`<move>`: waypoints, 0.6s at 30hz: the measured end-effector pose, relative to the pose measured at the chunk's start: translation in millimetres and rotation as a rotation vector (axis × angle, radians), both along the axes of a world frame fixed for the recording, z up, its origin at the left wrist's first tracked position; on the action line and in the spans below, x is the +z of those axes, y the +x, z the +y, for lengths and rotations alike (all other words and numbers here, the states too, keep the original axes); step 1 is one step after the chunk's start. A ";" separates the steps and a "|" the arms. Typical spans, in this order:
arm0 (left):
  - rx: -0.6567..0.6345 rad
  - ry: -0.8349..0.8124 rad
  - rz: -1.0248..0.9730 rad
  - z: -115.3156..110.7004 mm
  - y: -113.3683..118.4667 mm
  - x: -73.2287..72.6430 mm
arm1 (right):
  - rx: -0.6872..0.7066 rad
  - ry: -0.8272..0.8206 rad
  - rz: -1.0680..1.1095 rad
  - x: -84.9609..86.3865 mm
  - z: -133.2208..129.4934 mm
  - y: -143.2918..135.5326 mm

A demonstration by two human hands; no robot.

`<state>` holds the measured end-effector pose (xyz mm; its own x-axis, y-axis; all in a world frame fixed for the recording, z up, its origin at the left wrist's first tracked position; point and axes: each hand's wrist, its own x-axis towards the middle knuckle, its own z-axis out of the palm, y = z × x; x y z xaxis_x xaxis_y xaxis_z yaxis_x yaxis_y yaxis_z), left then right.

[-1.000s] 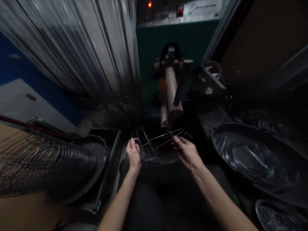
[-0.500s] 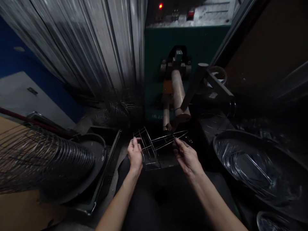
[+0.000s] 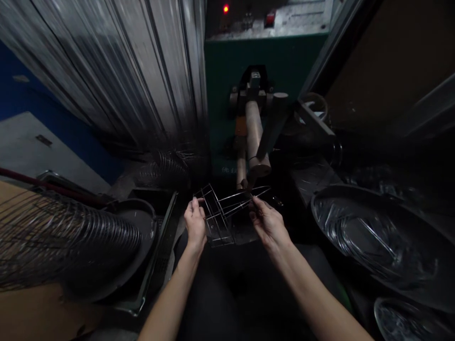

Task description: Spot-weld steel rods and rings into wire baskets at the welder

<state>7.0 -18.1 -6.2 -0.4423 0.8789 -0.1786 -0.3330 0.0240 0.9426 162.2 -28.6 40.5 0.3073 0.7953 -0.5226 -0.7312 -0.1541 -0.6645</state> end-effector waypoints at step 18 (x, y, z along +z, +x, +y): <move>0.002 0.031 -0.084 13.9 -7.5 4.7 | 0.015 -0.030 -0.136 -34.0 -38.3 50.3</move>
